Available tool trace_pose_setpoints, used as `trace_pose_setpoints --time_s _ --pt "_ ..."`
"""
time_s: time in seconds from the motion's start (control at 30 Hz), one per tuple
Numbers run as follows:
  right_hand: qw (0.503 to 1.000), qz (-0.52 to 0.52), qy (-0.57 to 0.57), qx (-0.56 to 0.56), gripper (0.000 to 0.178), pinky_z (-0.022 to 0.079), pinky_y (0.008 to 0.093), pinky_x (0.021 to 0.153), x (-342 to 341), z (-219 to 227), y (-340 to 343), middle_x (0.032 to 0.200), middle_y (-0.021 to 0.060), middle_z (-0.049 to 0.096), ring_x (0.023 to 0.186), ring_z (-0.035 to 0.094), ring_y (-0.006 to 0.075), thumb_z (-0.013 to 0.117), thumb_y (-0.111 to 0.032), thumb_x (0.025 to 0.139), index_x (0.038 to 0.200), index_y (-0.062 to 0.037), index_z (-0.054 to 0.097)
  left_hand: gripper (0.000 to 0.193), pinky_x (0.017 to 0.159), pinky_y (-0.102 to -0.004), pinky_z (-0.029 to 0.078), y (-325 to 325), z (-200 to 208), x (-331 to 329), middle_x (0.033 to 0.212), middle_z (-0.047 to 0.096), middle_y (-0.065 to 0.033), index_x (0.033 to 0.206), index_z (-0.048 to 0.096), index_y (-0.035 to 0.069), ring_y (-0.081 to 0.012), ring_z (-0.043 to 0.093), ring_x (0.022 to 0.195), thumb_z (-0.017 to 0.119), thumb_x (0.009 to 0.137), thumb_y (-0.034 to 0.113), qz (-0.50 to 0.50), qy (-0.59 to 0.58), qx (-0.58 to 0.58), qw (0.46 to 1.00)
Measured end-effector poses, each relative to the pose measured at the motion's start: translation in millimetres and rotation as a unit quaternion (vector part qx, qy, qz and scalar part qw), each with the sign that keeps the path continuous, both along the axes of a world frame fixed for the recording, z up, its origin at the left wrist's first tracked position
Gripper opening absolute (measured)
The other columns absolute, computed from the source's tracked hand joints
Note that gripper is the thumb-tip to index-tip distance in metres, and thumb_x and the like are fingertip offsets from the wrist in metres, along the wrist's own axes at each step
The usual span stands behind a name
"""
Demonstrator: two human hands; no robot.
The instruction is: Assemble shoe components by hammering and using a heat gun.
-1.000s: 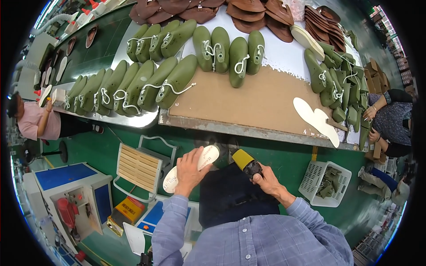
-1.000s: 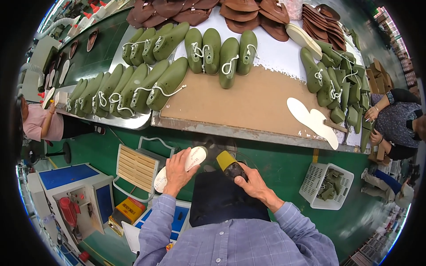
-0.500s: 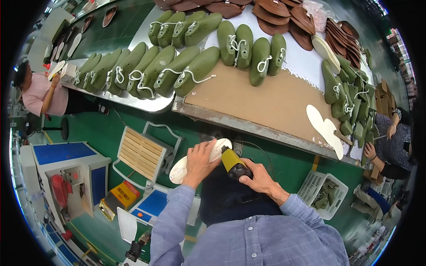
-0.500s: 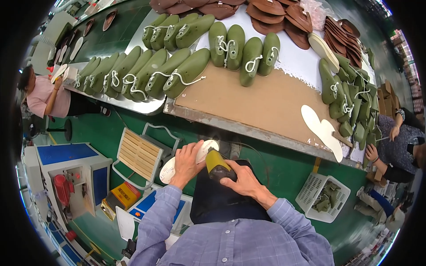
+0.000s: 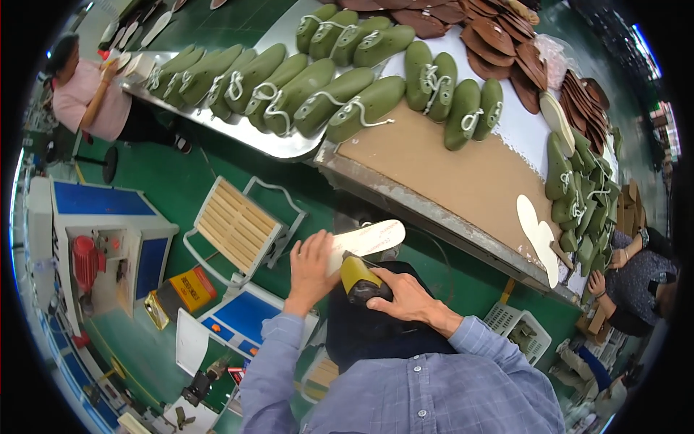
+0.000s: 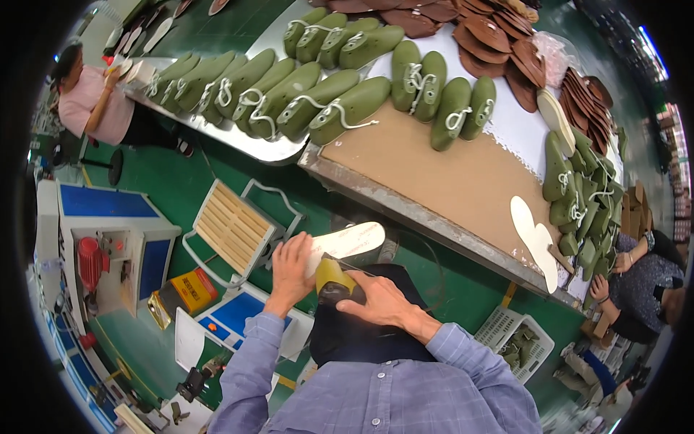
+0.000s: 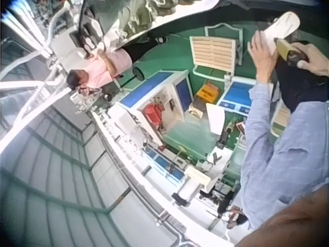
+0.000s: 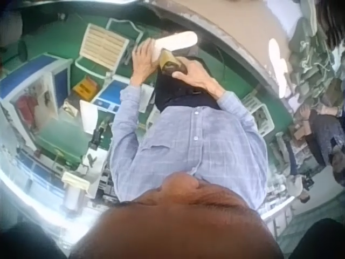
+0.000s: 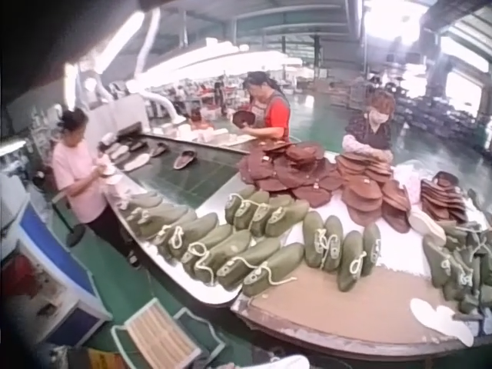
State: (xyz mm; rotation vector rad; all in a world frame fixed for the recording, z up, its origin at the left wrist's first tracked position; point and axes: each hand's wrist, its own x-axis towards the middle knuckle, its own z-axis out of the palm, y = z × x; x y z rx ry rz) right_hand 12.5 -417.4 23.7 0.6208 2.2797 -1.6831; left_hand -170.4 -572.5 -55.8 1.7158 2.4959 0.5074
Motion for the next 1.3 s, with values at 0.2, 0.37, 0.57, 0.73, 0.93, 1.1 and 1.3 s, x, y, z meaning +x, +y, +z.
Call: trace_pose_setpoints --time_s 0.2,0.37,0.57,0.73,0.93,1.1,1.3 --pt "0.999 0.045 0.011 0.000 0.075 0.049 0.0460 0.090 -21 -8 -28 0.110 0.0304 0.064 0.102 0.063 0.0442 0.069 -0.045 0.080 0.134 0.0024 0.047 0.086 0.106 -0.0445 0.038 -50 -23 -5 0.143 0.044 -0.0188 0.138 0.042 0.001 -0.0373 0.046 0.127 0.084 0.065 0.016 0.025 -0.157 0.095 0.983" --pt "0.998 0.050 0.018 0.016 0.073 0.050 0.0450 0.089 -25 -9 -40 0.106 0.0281 0.066 0.100 0.064 0.0433 0.071 -0.043 0.080 0.132 0.0025 0.048 0.091 0.106 -0.0439 0.040 -54 -28 -4 0.142 0.044 -0.0203 0.141 0.036 0.001 -0.0385 0.046 0.127 0.083 0.063 0.008 0.022 -0.183 0.157 0.970" --pt "0.998 0.062 0.004 0.030 0.071 0.050 0.0447 0.089 -28 -13 -41 0.106 0.0273 0.066 0.100 0.064 0.0425 0.070 -0.043 0.080 0.131 0.0021 0.049 0.094 0.107 -0.0434 0.038 -53 -31 -4 0.140 0.045 -0.0200 0.142 0.034 0.000 -0.0379 0.046 0.126 0.084 0.064 0.011 0.029 -0.172 0.145 0.974" --pt "0.998 -0.025 0.059 -0.007 0.069 0.049 0.0404 0.092 -5 6 -9 0.110 0.0241 0.065 0.104 0.065 0.0331 0.069 -0.048 0.080 0.128 0.0001 0.055 0.098 0.110 -0.0484 0.031 -37 -7 -2 0.137 0.046 -0.0187 0.145 0.031 0.000 -0.0340 0.043 0.129 0.083 0.068 0.030 0.035 -0.148 0.054 0.987" --pt "0.924 -0.207 -0.033 0.319 0.070 0.047 0.0446 0.094 35 -14 94 0.118 0.0297 0.061 0.107 0.061 0.0413 0.067 -0.048 0.086 0.136 -0.0007 0.050 0.104 0.078 -0.0445 0.043 63 -3 30 0.103 0.054 -0.0112 0.151 0.027 0.009 -0.0292 0.055 0.093 0.082 0.066 0.032 -0.045 -0.027 -0.039 0.998" --pt "0.861 -0.198 -0.087 0.461 0.064 0.044 0.0486 0.092 92 -84 170 0.114 0.0210 0.061 0.106 0.057 0.0372 0.068 -0.034 0.085 0.141 -0.0113 0.047 0.106 0.080 -0.0431 0.046 101 19 36 0.104 0.058 -0.0143 0.150 0.025 0.009 -0.0343 0.059 0.095 0.082 0.063 0.028 -0.031 -0.143 -0.069 0.987" --pt "0.837 -0.264 0.036 0.477 0.041 0.043 0.0459 0.097 122 -81 165 0.124 0.0139 0.057 0.116 0.052 0.0338 0.071 -0.021 0.082 0.120 -0.0094 0.061 0.082 0.098 -0.0422 0.042 153 95 14 0.118 0.052 -0.0162 0.133 0.037 0.001 -0.0316 0.055 0.104 0.083 0.068 0.020 0.167 -0.216 0.318 0.908"
